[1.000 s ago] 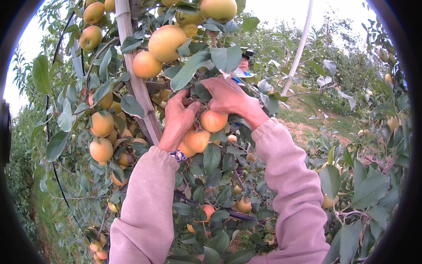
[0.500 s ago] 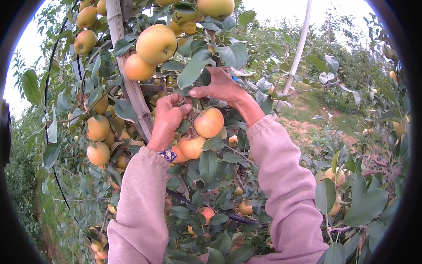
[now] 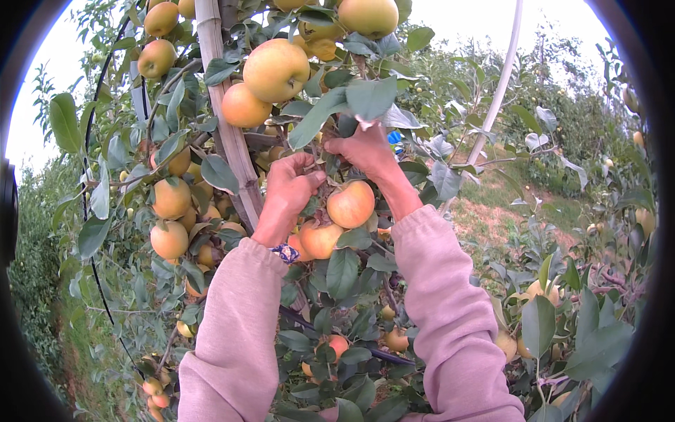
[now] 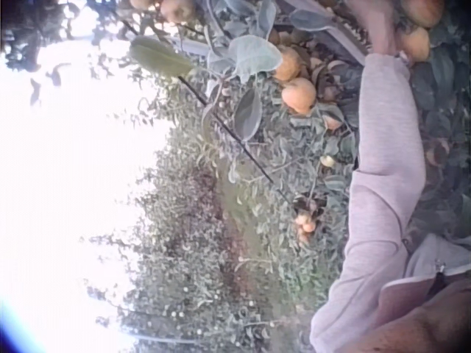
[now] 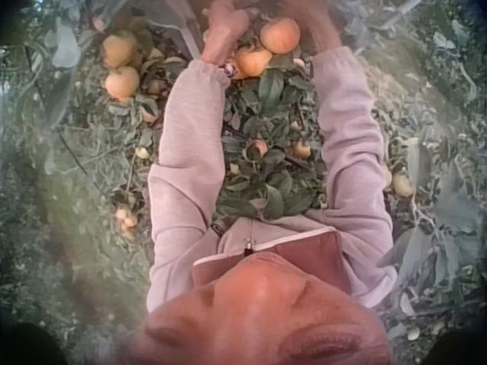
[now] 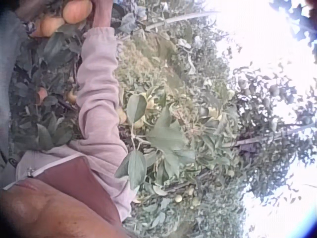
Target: The person reaches into apple trees and picks ripe apples by hand, moving from branch to branch and gathering fruit throughout the orchard.
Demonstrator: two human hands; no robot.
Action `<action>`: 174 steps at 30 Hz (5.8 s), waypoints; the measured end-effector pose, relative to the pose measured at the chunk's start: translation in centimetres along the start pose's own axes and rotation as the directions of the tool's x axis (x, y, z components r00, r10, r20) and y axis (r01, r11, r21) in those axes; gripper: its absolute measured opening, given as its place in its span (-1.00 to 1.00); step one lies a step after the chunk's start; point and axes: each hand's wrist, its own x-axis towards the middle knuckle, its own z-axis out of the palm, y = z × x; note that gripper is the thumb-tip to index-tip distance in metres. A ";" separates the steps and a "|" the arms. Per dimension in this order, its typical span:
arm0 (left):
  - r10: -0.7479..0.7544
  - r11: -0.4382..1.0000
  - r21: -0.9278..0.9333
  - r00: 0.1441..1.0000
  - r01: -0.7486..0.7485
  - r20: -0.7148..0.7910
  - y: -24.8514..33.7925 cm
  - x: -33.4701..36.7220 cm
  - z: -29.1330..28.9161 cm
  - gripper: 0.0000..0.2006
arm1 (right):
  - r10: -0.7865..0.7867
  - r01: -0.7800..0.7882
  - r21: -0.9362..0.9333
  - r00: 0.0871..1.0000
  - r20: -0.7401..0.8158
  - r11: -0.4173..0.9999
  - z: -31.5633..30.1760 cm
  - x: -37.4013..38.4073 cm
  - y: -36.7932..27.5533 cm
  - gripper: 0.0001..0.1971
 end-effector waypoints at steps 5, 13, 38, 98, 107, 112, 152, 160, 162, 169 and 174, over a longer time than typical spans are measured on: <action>-0.027 0.998 0.054 0.999 0.029 -0.043 -0.3 0.3 0.7 -0.78 | -0.256 0.206 -0.313 0.959 -0.125 0.927 0.6 -0.1 0.3 -0.74; -0.041 0.999 0.001 0.999 0.041 0.011 0.4 -0.1 -0.1 -0.81 | 0.116 -0.124 0.055 0.985 0.128 0.991 -1.1 -1.0 1.9 -0.53; 0.535 0.600 0.448 0.749 -0.663 0.392 1.7 0.6 -5.3 -0.91 | -0.057 0.177 -0.425 0.958 0.281 0.888 -2.1 -3.6 -2.7 -0.36; 0.493 0.536 0.211 0.506 -0.817 0.707 -2.9 0.2 -5.0 -0.85 | -0.072 -0.066 -0.332 0.918 -0.389 0.941 2.8 -16.8 3.5 -0.43; 0.014 0.995 0.074 0.845 -0.063 0.535 -3.3 -1.1 -6.2 -0.86 | 0.275 -0.217 0.219 0.918 -0.287 0.951 1.8 -17.0 1.1 -0.40; 0.033 0.997 -0.077 0.837 0.011 0.547 -4.3 -1.8 -5.8 -0.85 | 0.002 -0.045 -0.171 0.970 -0.243 0.984 2.0 -17.0 1.8 -0.35; 0.042 0.969 0.212 0.933 -0.124 0.356 -2.4 -3.3 -4.5 -0.88 | 0.134 -0.096 0.124 0.929 -0.346 0.988 2.5 -16.4 4.3 -0.54; 0.027 0.980 0.176 0.946 -0.088 0.324 -2.6 -3.8 -4.8 -0.87 | 0.021 -0.037 -0.071 0.977 -0.214 0.997 1.2 -20.8 3.3 -0.69; 0.035 0.976 0.190 0.944 -0.103 0.329 -2.7 -3.6 -4.6 -0.87 | -0.265 0.190 -0.384 0.952 -0.153 0.904 2.3 -21.0 2.0 -0.59; -0.018 0.979 0.195 0.937 -0.054 0.348 -1.7 -3.7 -4.6 -0.88 | -0.280 0.174 -0.335 0.912 -0.300 0.926 4.4 -19.6 2.7 -0.67; -0.071 0.983 0.184 0.937 0.007 0.342 -1.1 -3.8 -4.3 -0.88 | -0.222 0.224 -0.461 0.973 0.059 0.859 2.2 -21.8 3.9 -0.72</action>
